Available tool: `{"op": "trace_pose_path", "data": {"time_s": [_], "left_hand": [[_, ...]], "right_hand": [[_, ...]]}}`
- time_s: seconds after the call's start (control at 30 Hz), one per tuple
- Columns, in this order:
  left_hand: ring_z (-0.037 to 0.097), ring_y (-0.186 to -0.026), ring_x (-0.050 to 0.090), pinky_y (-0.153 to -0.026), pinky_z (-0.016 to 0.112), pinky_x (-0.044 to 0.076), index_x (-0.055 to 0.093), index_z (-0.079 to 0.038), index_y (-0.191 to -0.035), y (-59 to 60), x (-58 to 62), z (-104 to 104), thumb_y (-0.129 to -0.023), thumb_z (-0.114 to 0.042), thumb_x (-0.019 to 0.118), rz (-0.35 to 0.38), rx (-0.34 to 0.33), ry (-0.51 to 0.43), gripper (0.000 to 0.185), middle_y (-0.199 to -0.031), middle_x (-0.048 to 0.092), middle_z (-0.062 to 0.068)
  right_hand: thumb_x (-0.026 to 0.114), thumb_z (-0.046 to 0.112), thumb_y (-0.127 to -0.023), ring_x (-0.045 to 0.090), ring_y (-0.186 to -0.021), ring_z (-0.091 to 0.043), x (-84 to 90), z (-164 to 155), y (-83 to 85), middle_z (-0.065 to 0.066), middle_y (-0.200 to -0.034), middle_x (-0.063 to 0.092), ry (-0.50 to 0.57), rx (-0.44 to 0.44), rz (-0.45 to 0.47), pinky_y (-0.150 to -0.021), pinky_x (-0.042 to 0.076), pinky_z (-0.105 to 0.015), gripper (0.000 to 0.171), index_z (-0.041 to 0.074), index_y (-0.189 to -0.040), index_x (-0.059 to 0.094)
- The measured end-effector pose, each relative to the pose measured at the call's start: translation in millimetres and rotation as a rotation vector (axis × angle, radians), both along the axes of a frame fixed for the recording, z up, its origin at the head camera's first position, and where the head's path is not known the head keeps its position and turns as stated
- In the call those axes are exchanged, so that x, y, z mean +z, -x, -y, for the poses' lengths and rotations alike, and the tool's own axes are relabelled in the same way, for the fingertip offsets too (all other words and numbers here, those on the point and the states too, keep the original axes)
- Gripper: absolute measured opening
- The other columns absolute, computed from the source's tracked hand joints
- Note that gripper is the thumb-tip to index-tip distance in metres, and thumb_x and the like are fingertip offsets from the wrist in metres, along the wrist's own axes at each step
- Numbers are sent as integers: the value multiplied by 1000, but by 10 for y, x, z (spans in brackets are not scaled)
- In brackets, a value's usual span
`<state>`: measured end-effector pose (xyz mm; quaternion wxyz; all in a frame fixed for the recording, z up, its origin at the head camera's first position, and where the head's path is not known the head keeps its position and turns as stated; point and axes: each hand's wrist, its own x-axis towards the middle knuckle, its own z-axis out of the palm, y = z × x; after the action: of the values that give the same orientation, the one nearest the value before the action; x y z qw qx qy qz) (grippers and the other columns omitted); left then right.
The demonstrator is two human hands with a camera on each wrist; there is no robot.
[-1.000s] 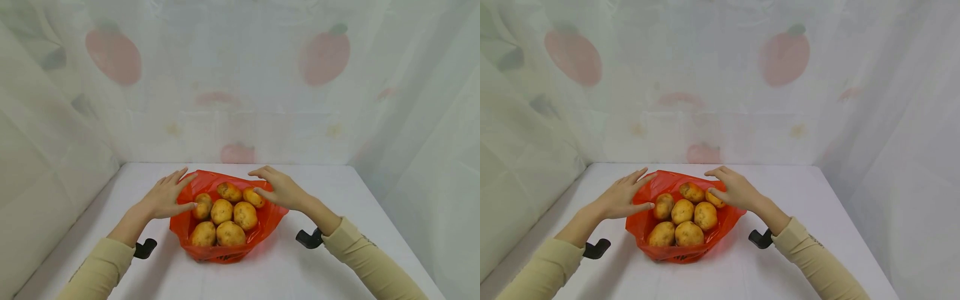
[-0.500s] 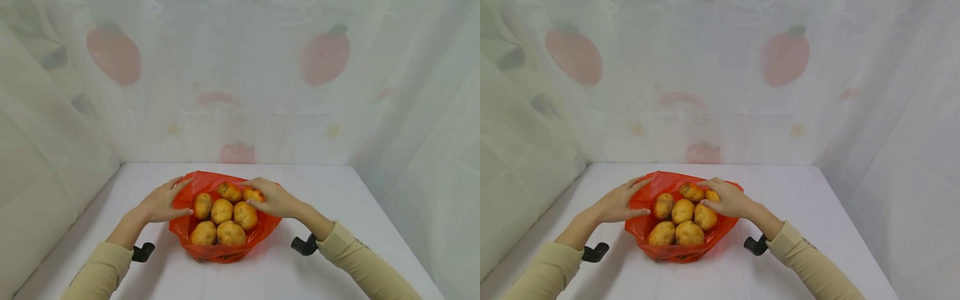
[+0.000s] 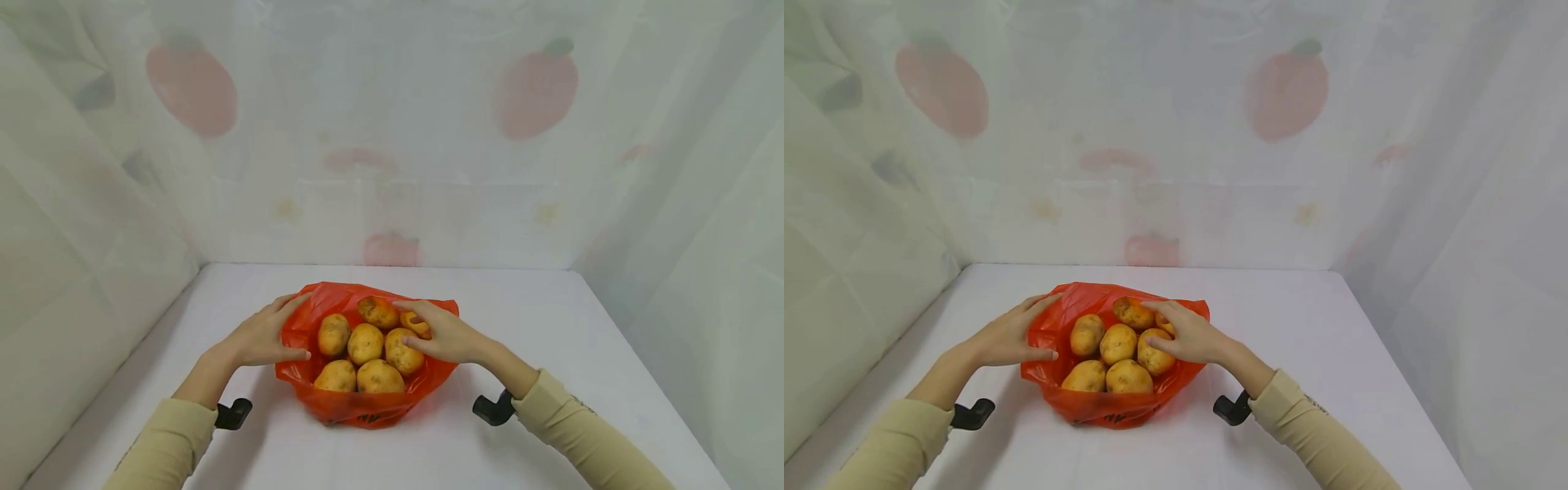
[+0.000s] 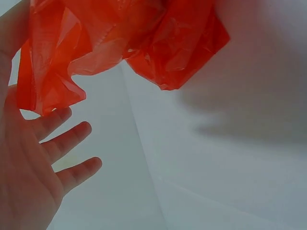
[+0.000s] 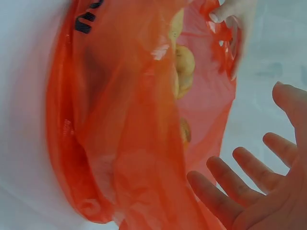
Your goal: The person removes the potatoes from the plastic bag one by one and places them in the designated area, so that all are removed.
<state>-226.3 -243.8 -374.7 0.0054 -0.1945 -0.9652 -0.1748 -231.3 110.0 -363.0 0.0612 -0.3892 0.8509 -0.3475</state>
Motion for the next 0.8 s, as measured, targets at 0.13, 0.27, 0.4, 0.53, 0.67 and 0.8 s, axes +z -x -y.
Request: {"op": "trace_pose_path", "data": {"time_s": [0.13,0.27,0.4,0.53,0.67,0.8], "left_hand": [[37,-122,40,-88,60,41,24,-24,-146,10,-29,13,-67,-52,75,7,-6,-27,98,-142,33,13],[36,-122,40,-88,60,42,23,-23,-146,18,-50,34,-67,-48,76,24,-13,-64,98,-141,33,13],[36,-121,41,-88,58,43,23,-23,-146,24,-80,62,-67,-44,78,53,-16,-110,99,-139,34,13],[35,-120,42,-86,57,45,23,-22,-146,32,-108,92,-67,-41,79,79,-13,-142,98,-138,34,13],[35,-119,43,-85,56,45,23,-22,-146,35,-124,115,-67,-41,79,95,-15,-152,98,-137,34,14],[34,-117,44,-85,55,47,23,-23,-146,26,-130,130,-68,-39,79,112,-15,-153,98,-136,35,14]], "right_hand": [[58,29,-90,52,-116,-30,-77,-24,22,-10,-141,38,16,-9,19,-94,45,-44,58,17,-141,34],[59,28,-90,51,-117,-30,-139,-43,29,-9,-141,38,28,-29,34,-94,45,-43,57,14,-140,35],[60,31,-89,50,-118,-27,-195,-69,36,-8,-138,42,-1,-74,21,-95,44,-44,58,15,-139,37],[60,34,-88,47,-120,-25,-243,-87,40,-10,-138,43,-29,-101,23,-98,41,-45,59,11,-138,38],[60,33,-88,46,-121,-24,-297,-97,45,-9,-137,44,-38,-108,30,-100,39,-45,60,6,-137,39],[61,32,-88,44,-123,-23,-347,-101,51,-9,-137,45,-51,-116,26,-102,37,-45,59,5,-137,41]]}}
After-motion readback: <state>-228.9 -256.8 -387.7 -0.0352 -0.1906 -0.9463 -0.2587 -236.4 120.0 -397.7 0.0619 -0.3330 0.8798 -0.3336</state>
